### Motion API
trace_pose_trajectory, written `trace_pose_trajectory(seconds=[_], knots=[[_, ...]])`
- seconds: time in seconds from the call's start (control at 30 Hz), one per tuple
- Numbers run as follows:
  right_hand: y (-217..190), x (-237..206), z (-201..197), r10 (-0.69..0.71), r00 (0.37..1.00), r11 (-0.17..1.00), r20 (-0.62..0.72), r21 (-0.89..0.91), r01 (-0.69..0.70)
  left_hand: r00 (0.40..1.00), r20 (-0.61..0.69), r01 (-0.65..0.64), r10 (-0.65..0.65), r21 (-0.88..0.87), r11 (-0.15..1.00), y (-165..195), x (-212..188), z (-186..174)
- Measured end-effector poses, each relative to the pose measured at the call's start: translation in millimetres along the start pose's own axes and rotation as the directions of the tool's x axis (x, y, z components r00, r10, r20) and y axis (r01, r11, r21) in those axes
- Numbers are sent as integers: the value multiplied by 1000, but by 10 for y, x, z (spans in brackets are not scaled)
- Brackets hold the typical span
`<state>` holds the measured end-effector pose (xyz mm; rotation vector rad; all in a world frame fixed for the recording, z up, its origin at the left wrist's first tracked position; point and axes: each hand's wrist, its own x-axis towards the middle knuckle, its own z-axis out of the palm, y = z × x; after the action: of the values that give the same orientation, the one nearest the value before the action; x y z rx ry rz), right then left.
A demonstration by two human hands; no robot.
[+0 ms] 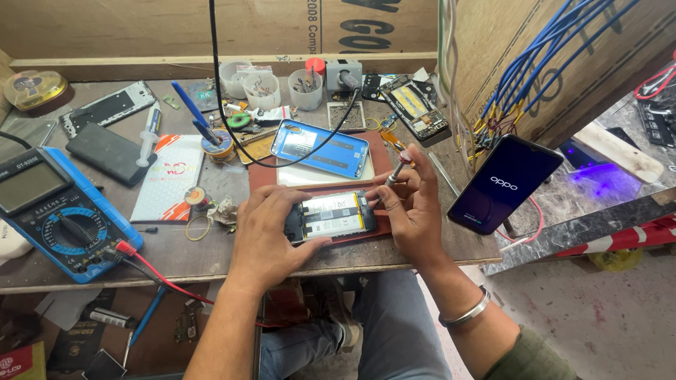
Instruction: The person disassembles a smartphone on a repair bench, removing its back cover and battery and setting parts aside. They use a screwdriver on the phone's internal components, handle a multimeter, and press the power button on a second phone to test it.
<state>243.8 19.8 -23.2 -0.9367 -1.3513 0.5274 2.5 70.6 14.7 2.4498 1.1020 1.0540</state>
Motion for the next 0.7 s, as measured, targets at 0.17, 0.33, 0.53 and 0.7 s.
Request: trace_pose_trajectory(seconds=[0.17,0.33,0.53,0.7], knots=[[-18,-5,1,32,999,998,7,-57,-32,1000,-14,6,-6,-7,1000,5,14,1],[-49,15,11,47,999,999,6,-24,-47,1000,-16,9,-9,-3,1000,14,6,-3],[-51,-1,-24,-86,992,995,95,-38,90,1000,0,15,-15,6,1000,17,6,-5],[69,80,-35,-132,990,874,-55,-478,90,1000,-16,-13,13,13,1000,7,0,3]])
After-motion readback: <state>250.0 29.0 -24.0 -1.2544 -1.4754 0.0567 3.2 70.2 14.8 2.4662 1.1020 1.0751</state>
